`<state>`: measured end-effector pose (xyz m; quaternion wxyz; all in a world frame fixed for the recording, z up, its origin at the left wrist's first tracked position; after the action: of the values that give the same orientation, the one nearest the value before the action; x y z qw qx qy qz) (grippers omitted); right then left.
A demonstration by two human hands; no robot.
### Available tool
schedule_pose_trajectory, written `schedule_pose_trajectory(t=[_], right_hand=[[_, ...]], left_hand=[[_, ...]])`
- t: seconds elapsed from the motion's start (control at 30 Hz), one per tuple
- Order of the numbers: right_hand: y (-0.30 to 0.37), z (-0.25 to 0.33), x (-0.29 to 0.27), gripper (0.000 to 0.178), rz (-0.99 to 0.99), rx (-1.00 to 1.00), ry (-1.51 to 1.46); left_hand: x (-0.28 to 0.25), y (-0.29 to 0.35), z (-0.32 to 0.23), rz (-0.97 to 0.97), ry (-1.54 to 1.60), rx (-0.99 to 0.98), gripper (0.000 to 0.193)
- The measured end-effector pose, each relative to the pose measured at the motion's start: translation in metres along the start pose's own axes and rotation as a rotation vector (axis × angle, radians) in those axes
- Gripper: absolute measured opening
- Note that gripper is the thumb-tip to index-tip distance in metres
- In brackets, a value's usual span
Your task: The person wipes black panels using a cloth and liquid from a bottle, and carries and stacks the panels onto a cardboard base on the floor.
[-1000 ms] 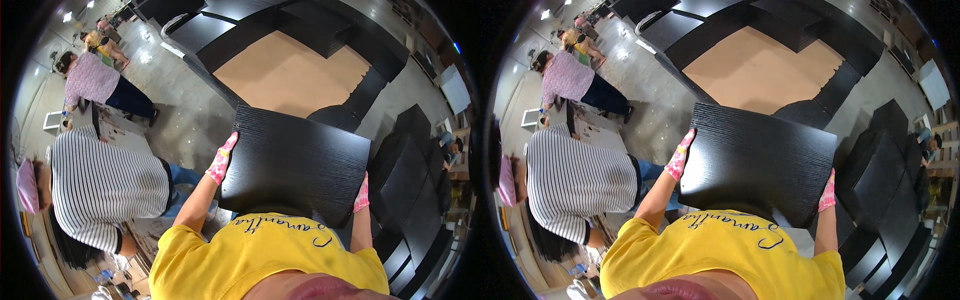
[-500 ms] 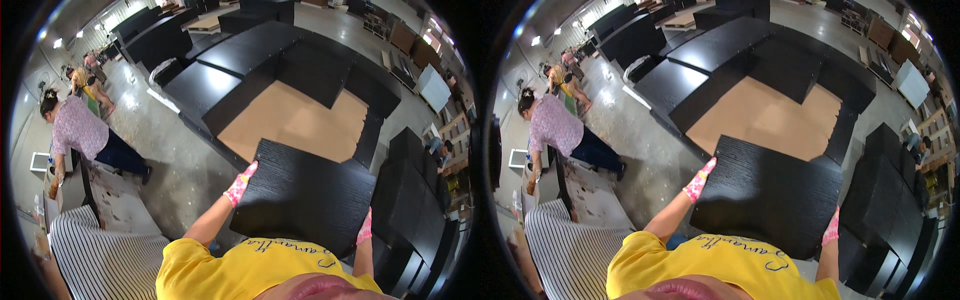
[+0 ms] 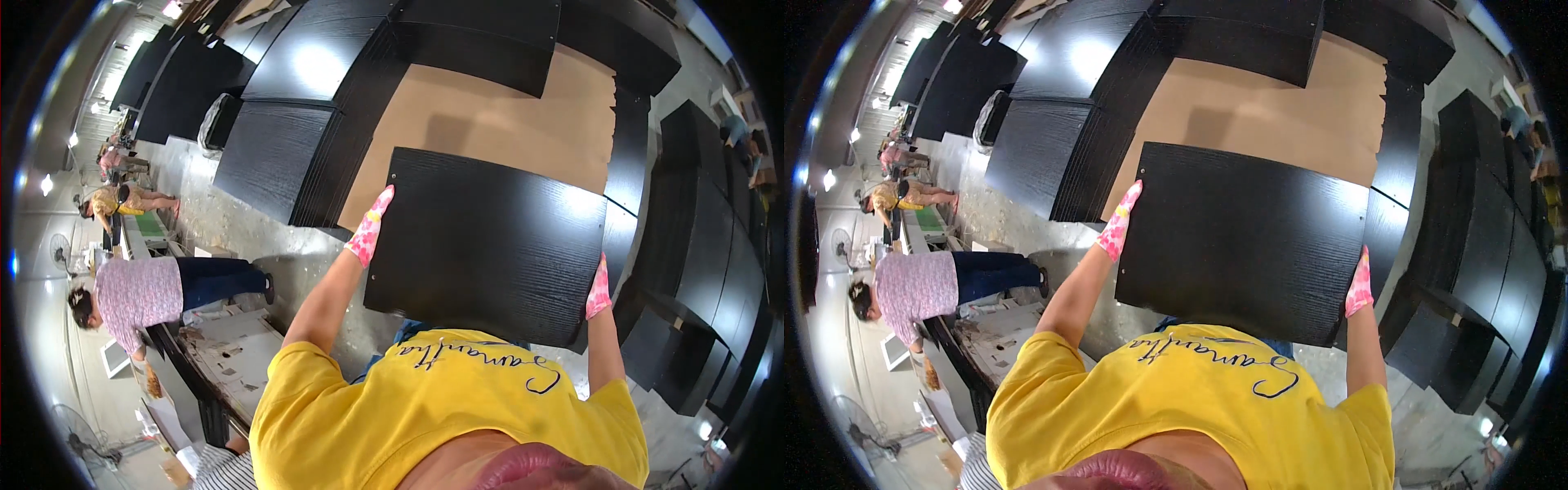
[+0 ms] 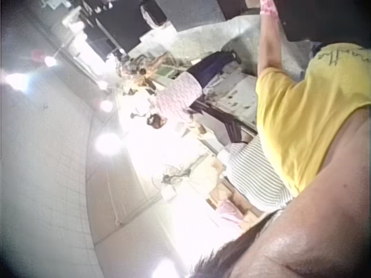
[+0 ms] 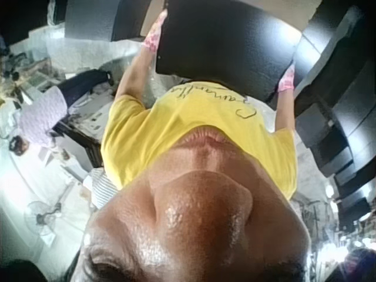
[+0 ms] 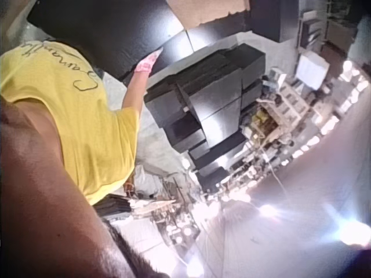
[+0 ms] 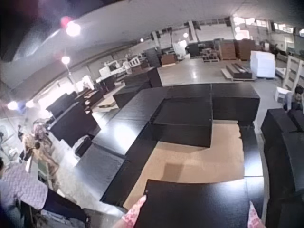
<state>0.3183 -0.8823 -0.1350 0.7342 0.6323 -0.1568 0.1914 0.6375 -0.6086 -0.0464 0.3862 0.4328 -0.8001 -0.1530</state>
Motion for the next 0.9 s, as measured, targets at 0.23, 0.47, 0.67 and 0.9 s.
schedule_pose_trajectory(t=[0.23, 0.47, 0.67, 0.9], right_hand=[[-0.073, 0.034, 0.029, 0.054, -0.088, -0.154, 0.017], [-0.133, 0.087, 0.086, 0.045, -0.222, -0.217, 0.029], [-0.205, 0.136, 0.117, 0.049, -0.282, -0.3, 0.084], [-0.244, 0.158, 0.13, 0.051, -0.352, -0.369, 0.196]], left_hand=[[-0.024, -0.139, -0.037, 0.077, -0.189, 0.043, 0.06], [0.02, -0.22, -0.098, 0.166, -0.22, -0.105, 0.066], [-0.001, -0.313, -0.123, 0.046, -0.251, -0.097, 0.066], [-0.023, -0.379, -0.14, 0.025, -0.339, 0.002, 0.061]])
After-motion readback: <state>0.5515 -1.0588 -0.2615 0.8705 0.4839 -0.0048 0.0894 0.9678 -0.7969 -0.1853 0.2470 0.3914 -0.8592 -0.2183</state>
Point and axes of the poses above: each hand's wrist, its own y-axis away from the middle knuckle, its own x-axis out of the palm, z = x × y, the point moved 6 cm from there along -y, towards the middle knuckle, and after that the axes turned 15 degrees about x, right-handed, at the moved point
